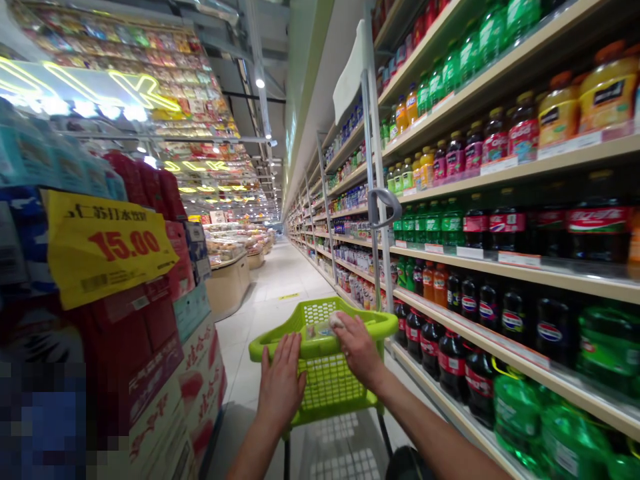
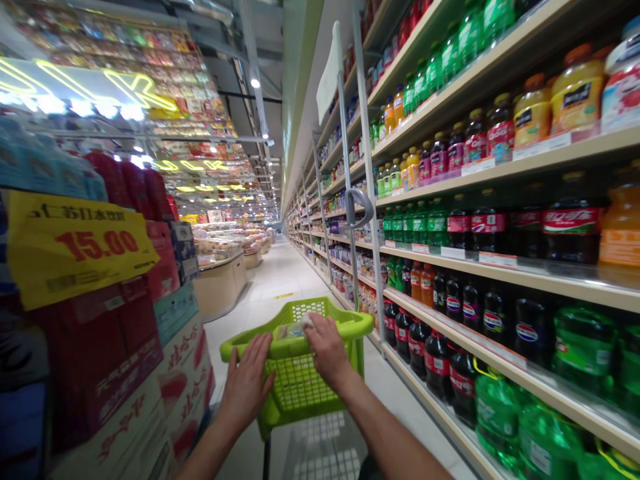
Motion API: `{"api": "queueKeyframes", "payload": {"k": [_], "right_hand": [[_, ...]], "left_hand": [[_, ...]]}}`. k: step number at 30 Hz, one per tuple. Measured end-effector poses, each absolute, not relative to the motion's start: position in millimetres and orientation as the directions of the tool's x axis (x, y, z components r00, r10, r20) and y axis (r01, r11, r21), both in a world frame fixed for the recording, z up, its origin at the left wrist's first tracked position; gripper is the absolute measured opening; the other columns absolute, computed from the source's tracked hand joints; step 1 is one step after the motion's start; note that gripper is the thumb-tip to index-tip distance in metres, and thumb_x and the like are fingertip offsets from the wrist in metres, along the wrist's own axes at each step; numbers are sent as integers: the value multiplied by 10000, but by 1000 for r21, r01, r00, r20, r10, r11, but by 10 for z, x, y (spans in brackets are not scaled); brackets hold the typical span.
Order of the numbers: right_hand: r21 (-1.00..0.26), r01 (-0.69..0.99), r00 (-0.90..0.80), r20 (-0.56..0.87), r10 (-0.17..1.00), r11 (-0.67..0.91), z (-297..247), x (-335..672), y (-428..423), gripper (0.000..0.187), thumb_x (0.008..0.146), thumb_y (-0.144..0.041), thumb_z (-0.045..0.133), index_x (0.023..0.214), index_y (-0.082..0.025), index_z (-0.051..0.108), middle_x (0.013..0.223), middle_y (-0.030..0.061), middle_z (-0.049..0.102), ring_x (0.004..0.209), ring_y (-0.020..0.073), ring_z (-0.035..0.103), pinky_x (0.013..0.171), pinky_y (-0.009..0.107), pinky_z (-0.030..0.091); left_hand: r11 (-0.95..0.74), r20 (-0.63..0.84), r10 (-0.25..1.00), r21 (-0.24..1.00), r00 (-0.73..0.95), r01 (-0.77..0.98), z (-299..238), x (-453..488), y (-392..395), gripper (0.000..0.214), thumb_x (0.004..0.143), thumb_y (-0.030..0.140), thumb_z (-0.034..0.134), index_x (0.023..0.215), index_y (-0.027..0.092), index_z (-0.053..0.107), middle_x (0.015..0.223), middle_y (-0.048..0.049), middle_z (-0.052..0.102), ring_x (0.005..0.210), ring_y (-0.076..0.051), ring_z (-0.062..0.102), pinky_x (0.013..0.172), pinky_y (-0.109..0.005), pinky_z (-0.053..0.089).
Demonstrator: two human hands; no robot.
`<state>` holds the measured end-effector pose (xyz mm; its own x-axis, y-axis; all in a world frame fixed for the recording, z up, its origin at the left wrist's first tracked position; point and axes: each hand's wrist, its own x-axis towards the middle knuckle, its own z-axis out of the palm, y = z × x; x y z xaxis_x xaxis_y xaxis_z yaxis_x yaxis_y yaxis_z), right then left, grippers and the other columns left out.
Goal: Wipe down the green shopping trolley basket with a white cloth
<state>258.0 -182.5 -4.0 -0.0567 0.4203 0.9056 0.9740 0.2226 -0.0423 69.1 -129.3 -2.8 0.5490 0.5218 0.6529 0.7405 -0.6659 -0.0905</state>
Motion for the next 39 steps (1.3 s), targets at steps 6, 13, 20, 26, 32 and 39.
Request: {"api": "queueKeyframes", "payload": {"k": [6,13,20,26,32,39], "right_hand": [[-244,968,206,907,366,61,-57,3025,-1968,347,740,-49,363,935,-158,629,1123,135,569,1069,249,496,884,471,405],[-101,962,-25,891,454,253,-48,2495,-1839,496,678,12,360,1085,-179,570,1245,88,498,1203,205,382,1002,446,298],[-454,891,396,779,487,2,90,3702,-1970,336,709,-80,382,882,-130,665,1041,134,623,1022,228,549,898,375,418],[-488,873,434,787,440,11,39,3596,-1928,324,751,-131,365,869,-147,667,988,106,649,969,210,581,861,367,453],[-112,945,-12,926,377,307,-127,2761,-1955,448,700,-21,355,1046,-178,594,1254,78,494,1224,197,361,992,430,341],[-253,956,183,908,376,145,-49,3014,-1957,395,742,-47,343,1024,-161,595,1152,133,558,1124,230,468,925,464,398]], "left_hand": [[-653,676,531,-59,512,755,-62,732,-1366,604,699,128,401,1299,124,331,1350,-96,385,1252,-261,312,1027,-526,163],[-649,714,459,-137,529,748,-122,710,-1308,583,710,118,381,1292,117,337,1332,-99,410,1235,-248,339,1012,-512,195],[-657,734,430,-143,525,740,-122,673,-1240,572,710,125,394,1280,125,354,1311,-102,438,1217,-248,368,1010,-499,207],[-656,739,440,-123,510,744,-130,712,-1246,580,704,155,417,1279,123,356,1295,-118,453,1213,-272,368,1005,-530,191],[-655,751,430,-121,500,746,-146,707,-1220,585,706,160,412,1286,122,349,1298,-124,447,1219,-275,361,1011,-534,178],[-651,747,435,-126,503,749,-164,732,-1250,607,706,136,398,1307,126,318,1329,-110,413,1234,-269,342,1012,-526,189]]}}
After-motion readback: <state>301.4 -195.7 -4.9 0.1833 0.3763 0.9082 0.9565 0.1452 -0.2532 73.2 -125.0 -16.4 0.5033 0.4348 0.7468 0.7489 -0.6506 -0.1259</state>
